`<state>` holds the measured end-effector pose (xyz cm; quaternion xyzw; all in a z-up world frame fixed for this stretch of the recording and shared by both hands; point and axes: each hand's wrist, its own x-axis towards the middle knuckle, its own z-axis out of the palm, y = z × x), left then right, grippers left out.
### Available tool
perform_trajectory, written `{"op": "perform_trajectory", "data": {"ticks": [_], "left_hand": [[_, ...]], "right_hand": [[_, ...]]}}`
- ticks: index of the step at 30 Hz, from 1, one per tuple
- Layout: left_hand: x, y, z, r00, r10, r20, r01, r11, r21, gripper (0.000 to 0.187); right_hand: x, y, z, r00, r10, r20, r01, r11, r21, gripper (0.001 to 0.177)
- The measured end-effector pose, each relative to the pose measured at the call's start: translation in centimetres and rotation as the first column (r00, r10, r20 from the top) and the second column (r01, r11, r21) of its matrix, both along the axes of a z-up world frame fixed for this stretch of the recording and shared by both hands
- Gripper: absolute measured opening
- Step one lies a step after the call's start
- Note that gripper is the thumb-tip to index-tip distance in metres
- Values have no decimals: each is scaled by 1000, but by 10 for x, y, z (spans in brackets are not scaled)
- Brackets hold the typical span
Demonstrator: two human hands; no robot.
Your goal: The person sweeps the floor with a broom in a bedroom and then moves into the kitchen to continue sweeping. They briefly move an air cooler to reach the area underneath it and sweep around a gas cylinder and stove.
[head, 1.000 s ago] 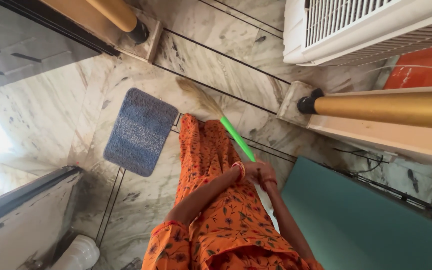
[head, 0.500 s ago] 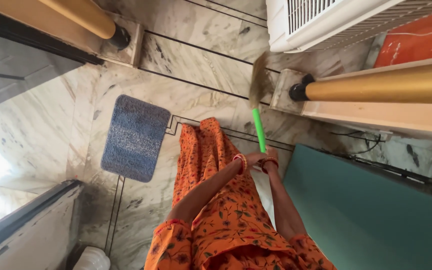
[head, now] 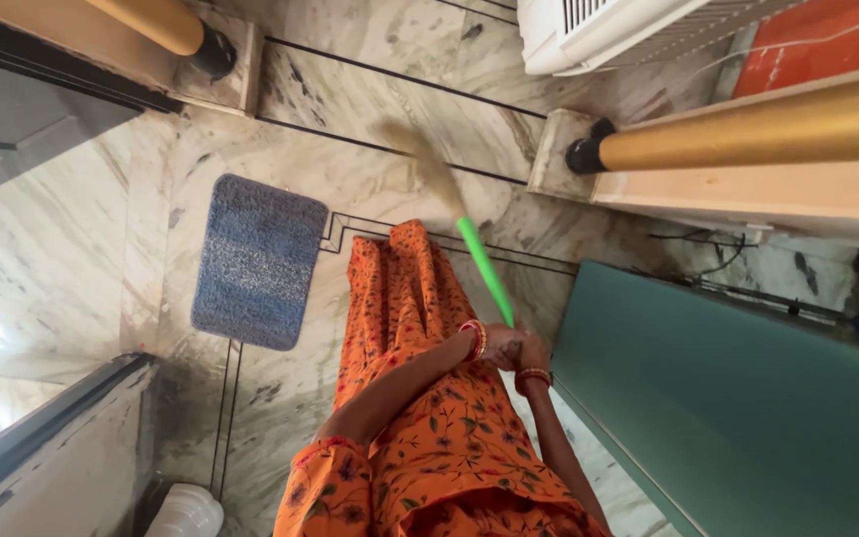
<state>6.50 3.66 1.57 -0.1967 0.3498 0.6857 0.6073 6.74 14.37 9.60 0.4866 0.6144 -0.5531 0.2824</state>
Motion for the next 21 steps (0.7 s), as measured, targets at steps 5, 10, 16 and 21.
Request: {"op": "perform_trajectory", "data": {"ticks": [5, 10, 16, 21], "left_hand": [[-5, 9, 6, 995, 17, -95, -19, 1000, -17, 73], [-14, -21, 6, 989, 78, -124, -85, 995, -52, 68], [10, -34, -6, 996, 37, -82, -40, 998, -40, 69], [25, -35, 9, 977, -189, -96, 185, 981, -55, 67]], "right_hand": [[-35, 2, -30, 823, 560, 94, -553, 755, 353, 66], [-59, 7, -100, 677, 735, -39, -678, 644, 354, 38], [-26, 10, -91, -137, 918, 373, -962, -214, 173, 36], [61, -1, -46, 884, 467, 17, -462, 880, -108, 25]]}}
